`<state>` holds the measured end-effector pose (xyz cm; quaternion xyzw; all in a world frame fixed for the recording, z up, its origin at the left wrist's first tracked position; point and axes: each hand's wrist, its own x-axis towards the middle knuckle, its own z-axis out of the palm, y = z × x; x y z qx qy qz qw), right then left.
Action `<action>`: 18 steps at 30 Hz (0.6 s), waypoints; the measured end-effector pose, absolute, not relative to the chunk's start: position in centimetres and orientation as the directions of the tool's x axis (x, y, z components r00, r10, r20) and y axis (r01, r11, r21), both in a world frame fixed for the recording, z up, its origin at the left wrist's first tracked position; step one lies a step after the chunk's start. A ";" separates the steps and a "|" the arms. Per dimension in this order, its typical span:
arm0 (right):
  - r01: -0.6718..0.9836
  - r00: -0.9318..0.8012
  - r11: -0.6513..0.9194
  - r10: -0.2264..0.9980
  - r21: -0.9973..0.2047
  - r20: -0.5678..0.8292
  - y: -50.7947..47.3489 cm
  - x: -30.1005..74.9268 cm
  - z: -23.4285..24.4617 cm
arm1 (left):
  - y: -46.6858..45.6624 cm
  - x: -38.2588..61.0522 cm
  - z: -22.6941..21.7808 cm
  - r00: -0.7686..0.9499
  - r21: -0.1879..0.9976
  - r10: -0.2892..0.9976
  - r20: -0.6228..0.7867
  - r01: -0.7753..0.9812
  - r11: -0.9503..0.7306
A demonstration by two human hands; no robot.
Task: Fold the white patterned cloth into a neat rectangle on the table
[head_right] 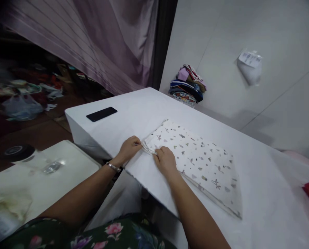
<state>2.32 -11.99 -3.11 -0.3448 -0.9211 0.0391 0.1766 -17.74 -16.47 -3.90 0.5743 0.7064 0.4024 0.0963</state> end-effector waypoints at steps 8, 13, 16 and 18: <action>0.667 -0.675 0.725 0.686 -0.173 0.272 -12.1 1.7 -3.1 | -16.3 -17.7 -4.0 -0.382 0.797 0.893 0.239 0.603 0.045; 0.670 -0.604 0.665 0.747 -0.329 0.280 -11.8 1.7 -3.3 | -16.5 -17.6 -3.9 -0.379 0.740 0.881 0.285 0.670 0.049; 0.657 -0.572 0.638 0.769 -0.403 0.285 -11.5 1.9 -3.5 | -17.1 -17.5 -3.5 -0.377 0.656 0.859 0.345 0.752 0.067; 0.647 -0.565 0.632 0.773 -0.427 0.288 -11.4 1.9 -3.7 | -17.7 -17.3 -3.1 -0.331 0.566 0.877 0.349 0.820 0.085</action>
